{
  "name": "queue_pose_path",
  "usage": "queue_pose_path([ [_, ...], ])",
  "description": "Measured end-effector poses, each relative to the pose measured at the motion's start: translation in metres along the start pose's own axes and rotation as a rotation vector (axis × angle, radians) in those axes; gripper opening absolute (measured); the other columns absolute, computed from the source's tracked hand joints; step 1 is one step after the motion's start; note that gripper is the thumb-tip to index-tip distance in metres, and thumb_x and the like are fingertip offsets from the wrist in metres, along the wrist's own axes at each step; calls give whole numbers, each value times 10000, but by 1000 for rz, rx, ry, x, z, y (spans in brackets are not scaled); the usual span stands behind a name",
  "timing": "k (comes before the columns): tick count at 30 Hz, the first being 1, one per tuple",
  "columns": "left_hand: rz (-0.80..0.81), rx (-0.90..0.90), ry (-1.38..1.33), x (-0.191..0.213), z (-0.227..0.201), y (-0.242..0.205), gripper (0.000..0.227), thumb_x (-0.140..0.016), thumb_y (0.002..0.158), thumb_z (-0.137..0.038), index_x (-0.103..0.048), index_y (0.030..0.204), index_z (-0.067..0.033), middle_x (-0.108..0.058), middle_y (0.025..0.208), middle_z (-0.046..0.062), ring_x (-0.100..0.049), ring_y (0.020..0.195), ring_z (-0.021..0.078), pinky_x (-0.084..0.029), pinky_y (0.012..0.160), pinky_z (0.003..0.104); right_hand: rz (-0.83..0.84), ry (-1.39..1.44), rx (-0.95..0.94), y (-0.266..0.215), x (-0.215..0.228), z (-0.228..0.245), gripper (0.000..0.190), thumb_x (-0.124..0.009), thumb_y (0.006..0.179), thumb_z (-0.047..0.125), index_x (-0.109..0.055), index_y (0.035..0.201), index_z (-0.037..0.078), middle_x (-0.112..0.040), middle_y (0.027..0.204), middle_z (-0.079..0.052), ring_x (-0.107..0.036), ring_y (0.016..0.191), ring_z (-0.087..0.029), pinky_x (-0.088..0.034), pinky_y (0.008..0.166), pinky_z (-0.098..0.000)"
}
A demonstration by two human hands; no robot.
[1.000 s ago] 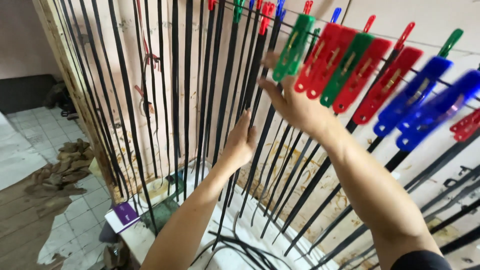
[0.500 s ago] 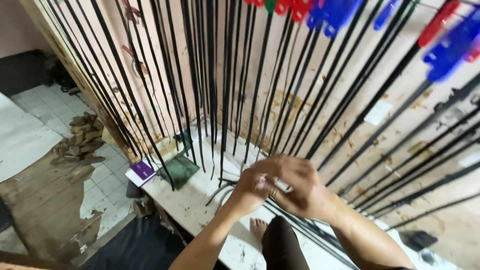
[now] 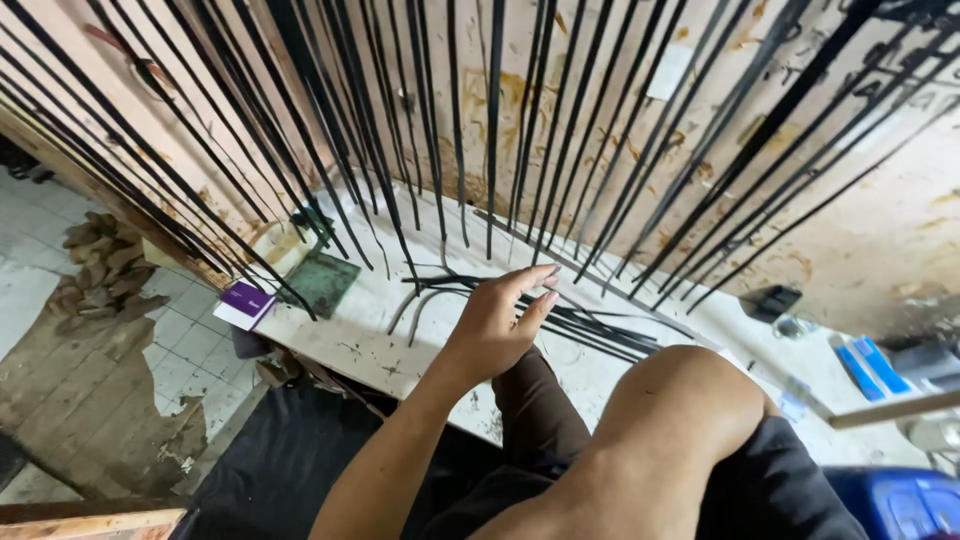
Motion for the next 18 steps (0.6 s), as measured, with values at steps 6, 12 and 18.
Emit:
queue_pose_path([
  [6,19,-74,-36,-18,-7,-10,322,-610,1017,-155,-672,1284,16,-765,1120,199,-707,1128,395,-549,981,498,87,61,76,14,6,22,219,-539,1074,137,-718,1044,15,-708,978,-160,-736,783,-336,-620,702,-435],
  [12,83,28,-31,-32,8,-30,508,-523,1021,-349,-578,1382,4,-710,1296,178,-680,1226,305,-538,1029,389,197,154,126,12,0,40,266,-463,1132,143,-691,1123,7,-687,1028,-154,-736,819,-314,-618,724,-411],
  [18,94,62,-78,-24,-4,-52,374,-554,1041,-203,-650,1306,42,-749,1150,228,-706,1134,408,-542,993,495,-270,10,-319,-130,-1,-12,91,-725,885,81,-751,857,-1,-755,800,-141,-739,658,-315,-580,534,-401],
])
Point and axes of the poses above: each hand's wrist, its own y-axis towards the middle knuckle, its own x-axis out of the back of the hand, z = x × y, the point moved 6 cm from there along y, towards the middle knuckle
